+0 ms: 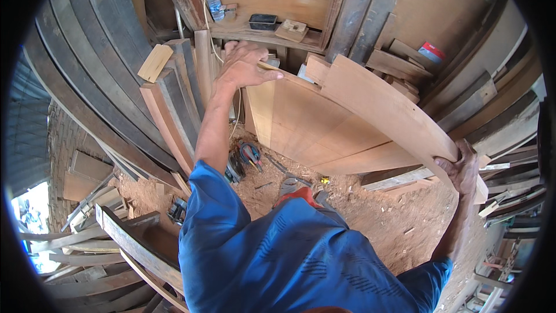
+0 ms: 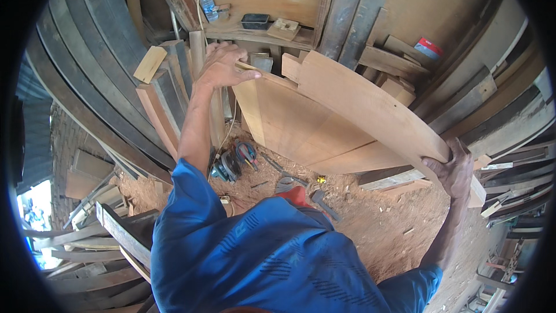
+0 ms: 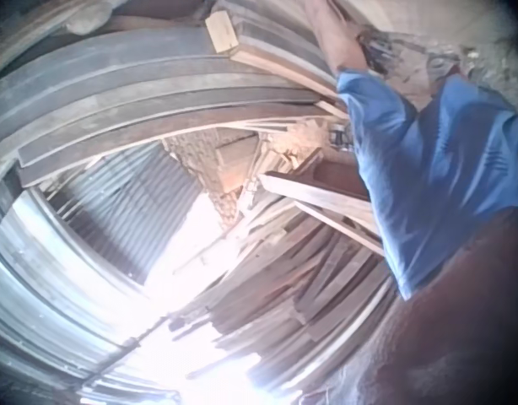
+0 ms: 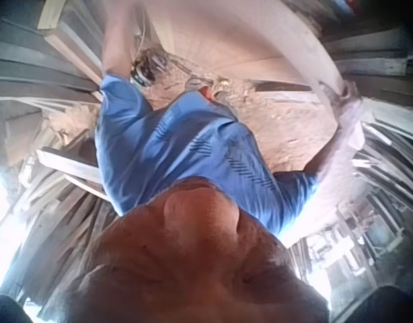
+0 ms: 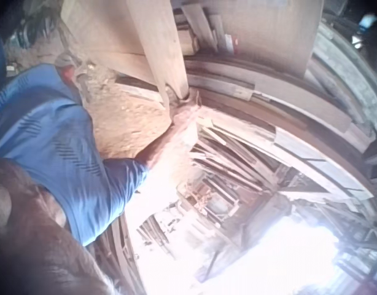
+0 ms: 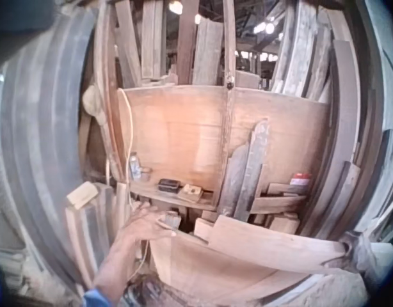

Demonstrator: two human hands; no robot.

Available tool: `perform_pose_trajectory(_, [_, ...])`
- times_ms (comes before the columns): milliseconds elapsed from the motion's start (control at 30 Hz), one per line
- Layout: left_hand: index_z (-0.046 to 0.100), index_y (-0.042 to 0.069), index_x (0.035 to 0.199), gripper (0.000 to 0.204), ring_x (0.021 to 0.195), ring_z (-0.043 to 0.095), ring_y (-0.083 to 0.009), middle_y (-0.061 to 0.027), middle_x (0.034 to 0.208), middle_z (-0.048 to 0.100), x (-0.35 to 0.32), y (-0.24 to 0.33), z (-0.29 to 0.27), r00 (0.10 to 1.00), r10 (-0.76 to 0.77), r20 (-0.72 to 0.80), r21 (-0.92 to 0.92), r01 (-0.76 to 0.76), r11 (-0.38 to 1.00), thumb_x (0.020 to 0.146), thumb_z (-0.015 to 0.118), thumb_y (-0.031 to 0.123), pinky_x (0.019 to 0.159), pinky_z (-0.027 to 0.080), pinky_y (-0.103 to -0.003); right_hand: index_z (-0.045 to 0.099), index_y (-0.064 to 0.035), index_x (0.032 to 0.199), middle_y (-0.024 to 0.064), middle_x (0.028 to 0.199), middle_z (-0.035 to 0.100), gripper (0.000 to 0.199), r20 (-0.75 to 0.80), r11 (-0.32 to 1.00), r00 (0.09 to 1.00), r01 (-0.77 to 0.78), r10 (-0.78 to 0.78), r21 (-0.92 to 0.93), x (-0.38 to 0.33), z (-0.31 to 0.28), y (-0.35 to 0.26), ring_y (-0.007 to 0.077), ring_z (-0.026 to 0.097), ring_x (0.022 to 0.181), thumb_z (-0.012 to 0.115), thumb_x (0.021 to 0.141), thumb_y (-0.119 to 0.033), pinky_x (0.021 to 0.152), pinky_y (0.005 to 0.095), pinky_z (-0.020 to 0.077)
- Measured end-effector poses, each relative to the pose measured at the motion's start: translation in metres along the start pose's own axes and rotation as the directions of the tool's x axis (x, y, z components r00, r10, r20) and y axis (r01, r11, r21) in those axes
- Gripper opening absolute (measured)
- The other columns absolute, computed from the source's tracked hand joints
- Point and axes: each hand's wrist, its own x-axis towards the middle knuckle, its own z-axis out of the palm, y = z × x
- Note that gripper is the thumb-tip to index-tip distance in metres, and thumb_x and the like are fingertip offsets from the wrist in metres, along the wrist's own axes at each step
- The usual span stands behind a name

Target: The person arranges several thin wooden planks on a workbench and uses a handheld electric router to smooth their edges. After routing, the person aligns the planks side-by-side to form a larger panel and inspects the fit of the joints.

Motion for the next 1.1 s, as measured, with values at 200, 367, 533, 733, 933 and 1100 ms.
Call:
perform_pose_trajectory(200, [0.059,0.006,0.097,0.048,0.092,0.062,-0.0211,-0.0080,0.096,0.064,-0.017,-0.041,0.030,0.982,-0.184,0.038,-0.545,0.175,0.820,0.076,0.085,0.040,0.081,0.049,-0.036,0.062,0.0018,0.088,0.0156,0.075,0.059,0.064,0.045,0.998,0.997,0.059,-0.060,0.034,0.015,0.023,-0.030,0.0322,0.057,0.068,0.089,0.061,-0.049,0.064,0.0412,0.0466])
perform_pose_trajectory(367, [0.052,0.004,0.118,0.065,0.088,0.058,-0.0157,-0.0035,0.102,0.060,-0.022,-0.072,0.079,0.965,-0.210,-0.156,-0.914,-0.060,0.401,0.073,0.089,0.033,0.075,0.050,-0.030,0.064,0.0013,0.091,0.0170,0.078,0.062,0.062,0.042,0.990,0.992,0.115,-0.118,0.077,0.038,0.047,-0.059,0.0354,0.059,0.069,0.090,0.061,-0.046,0.065,0.0417,0.0487])
perform_pose_trajectory(533, [0.046,0.006,0.126,0.073,0.096,0.063,-0.0141,-0.0051,0.109,0.062,-0.026,-0.051,0.068,0.990,-0.116,-0.077,-0.995,-0.084,-0.053,0.070,0.091,0.016,0.083,0.052,-0.030,0.066,-0.0008,0.097,0.0182,0.082,0.064,0.059,0.120,0.987,0.979,0.158,-0.162,0.041,0.059,0.067,-0.074,0.0373,0.062,0.073,0.091,0.063,-0.042,0.068,0.0438,0.0507])
perform_pose_trajectory(733, [0.049,0.009,0.123,0.073,0.118,0.053,-0.0165,-0.0045,0.117,0.056,-0.030,-0.055,0.079,0.991,-0.078,-0.108,-0.969,-0.088,0.231,0.066,0.093,0.017,0.100,0.044,-0.032,0.067,-0.0025,0.093,0.0190,0.084,0.067,0.052,0.218,0.971,0.951,0.235,-0.220,-0.046,0.057,0.109,-0.094,0.0410,0.065,0.078,0.091,0.058,-0.032,0.069,0.0470,0.0508])
perform_pose_trajectory(933, [0.048,0.007,0.125,0.072,0.113,0.050,-0.0156,-0.0057,0.113,0.056,-0.038,-0.060,0.084,0.990,-0.011,-0.141,-0.982,-0.141,-0.126,0.081,0.073,0.058,0.098,0.039,-0.031,0.065,-0.0015,0.092,0.0175,0.084,0.067,0.054,0.197,0.970,0.955,0.236,-0.221,-0.052,0.056,0.069,-0.105,0.0375,0.065,0.077,0.093,0.058,-0.034,0.068,0.0451,0.0508])
perform_pose_trajectory(1100, [0.045,0.005,0.135,0.096,0.122,0.048,-0.0195,-0.0107,0.126,0.055,-0.042,-0.047,0.073,0.982,-0.101,-0.158,-0.915,-0.184,-0.359,0.075,0.067,0.077,0.109,0.034,-0.038,0.063,0.0005,0.092,0.0140,0.078,0.066,0.057,0.063,0.971,0.974,0.209,-0.217,0.115,0.062,0.028,-0.104,0.0281,0.065,0.072,0.091,0.065,-0.042,0.066,0.0408,0.0500])
